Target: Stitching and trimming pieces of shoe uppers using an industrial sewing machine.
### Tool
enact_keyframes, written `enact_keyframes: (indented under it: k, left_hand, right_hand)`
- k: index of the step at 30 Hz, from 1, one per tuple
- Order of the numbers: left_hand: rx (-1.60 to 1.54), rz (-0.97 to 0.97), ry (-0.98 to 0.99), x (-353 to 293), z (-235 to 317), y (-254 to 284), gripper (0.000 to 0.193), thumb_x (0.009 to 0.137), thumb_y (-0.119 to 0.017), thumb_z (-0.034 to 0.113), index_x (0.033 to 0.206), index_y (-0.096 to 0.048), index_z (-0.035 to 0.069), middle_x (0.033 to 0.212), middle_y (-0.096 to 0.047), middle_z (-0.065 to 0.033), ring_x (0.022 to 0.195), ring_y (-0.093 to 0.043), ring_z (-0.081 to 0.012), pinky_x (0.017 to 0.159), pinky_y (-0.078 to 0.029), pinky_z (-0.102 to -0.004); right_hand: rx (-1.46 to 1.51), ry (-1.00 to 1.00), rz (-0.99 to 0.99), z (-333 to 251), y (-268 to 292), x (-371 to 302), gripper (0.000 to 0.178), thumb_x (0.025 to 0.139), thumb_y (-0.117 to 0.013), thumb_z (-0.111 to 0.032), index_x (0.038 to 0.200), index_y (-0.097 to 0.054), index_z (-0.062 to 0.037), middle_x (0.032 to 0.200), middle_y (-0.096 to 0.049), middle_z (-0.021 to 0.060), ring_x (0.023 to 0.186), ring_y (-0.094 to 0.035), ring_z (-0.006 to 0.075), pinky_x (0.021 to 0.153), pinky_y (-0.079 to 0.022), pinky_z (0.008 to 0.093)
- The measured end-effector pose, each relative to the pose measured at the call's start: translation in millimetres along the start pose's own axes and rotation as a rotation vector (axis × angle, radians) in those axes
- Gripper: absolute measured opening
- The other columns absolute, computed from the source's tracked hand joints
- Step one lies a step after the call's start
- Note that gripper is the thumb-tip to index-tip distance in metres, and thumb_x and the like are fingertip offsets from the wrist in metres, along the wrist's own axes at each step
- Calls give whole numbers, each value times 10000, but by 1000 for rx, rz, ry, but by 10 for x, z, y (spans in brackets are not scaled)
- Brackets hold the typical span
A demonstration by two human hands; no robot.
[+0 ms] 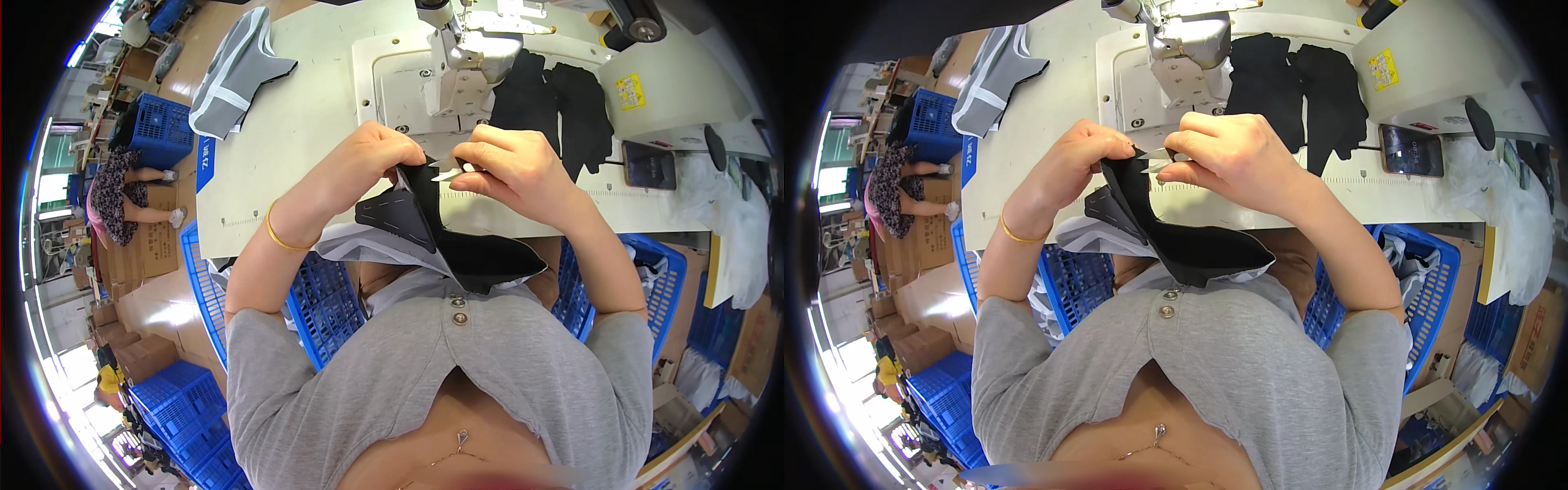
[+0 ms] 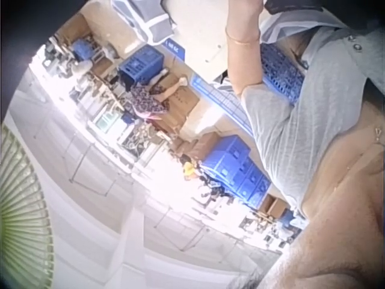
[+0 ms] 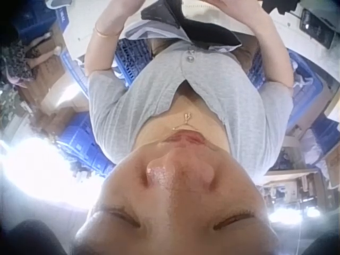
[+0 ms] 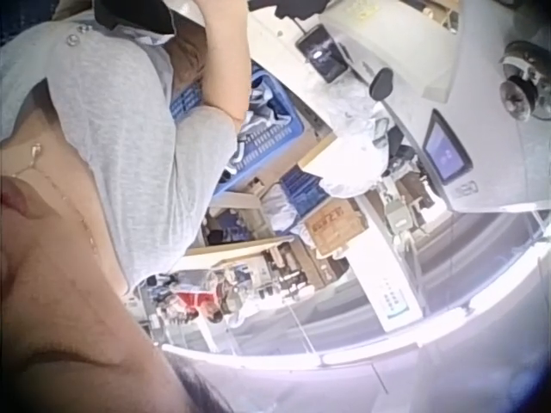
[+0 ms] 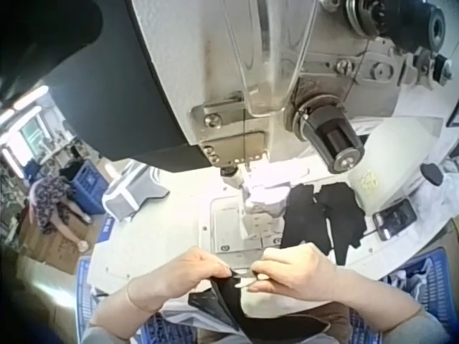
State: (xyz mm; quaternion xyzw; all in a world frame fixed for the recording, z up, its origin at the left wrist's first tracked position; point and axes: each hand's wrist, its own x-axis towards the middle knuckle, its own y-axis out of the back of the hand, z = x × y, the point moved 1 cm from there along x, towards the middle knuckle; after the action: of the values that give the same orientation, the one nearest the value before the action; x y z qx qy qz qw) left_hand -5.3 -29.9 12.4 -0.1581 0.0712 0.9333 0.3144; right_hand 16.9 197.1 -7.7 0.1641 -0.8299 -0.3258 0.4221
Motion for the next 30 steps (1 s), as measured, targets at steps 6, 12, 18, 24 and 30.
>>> enact_keyframes:
  k: [6, 12, 18, 24, 30]
  left_hand:
    - [30, -25, 17, 5, -10, -3, 232, 840, -588, 181, 789, -722, -1, 704, -611, 44, 618, -410, -14, 548, -287, -200]
    - [116, -50, 7, 41, -33, 26, 301, 855, -541, 191, 809, -735, -34, 745, -692, -31, 621, -515, -44, 543, -350, -206]
    - [124, -112, -26, 56, -55, 22, 353, 870, -511, 202, 802, -722, -73, 788, -725, -135, 725, -681, -159, 646, -488, -240]
    - [138, -126, -34, 38, -39, -18, 349, 876, -507, 191, 803, -720, -75, 786, -723, -136, 722, -677, -161, 678, -501, -255]
    - [75, -105, 21, 33, -17, -29, 286, 876, -580, 194, 716, -673, -24, 687, -589, 43, 679, -452, -29, 621, -371, -227]
  right_hand:
    - [27, 17, -57, 19, 81, -22, 288, 783, -773, -287, 842, -632, -43, 720, -549, 48, 551, -580, 212, 486, -465, 320]
    - [33, 28, -63, 23, 92, -16, 285, 793, -765, -286, 840, -634, -37, 710, -544, 51, 542, -572, 212, 484, -463, 322]
    - [60, 37, -64, 30, 104, -23, 292, 800, -760, -293, 840, -634, -32, 708, -542, 50, 550, -571, 212, 489, -462, 321]
    - [46, 42, -73, 11, 106, -34, 305, 815, -747, -319, 849, -631, -40, 714, -540, 45, 568, -574, 208, 497, -461, 321]
    - [33, 74, -91, 17, 89, -6, 308, 816, -743, -338, 848, -627, -55, 717, -531, 36, 575, -582, 205, 498, -464, 325]
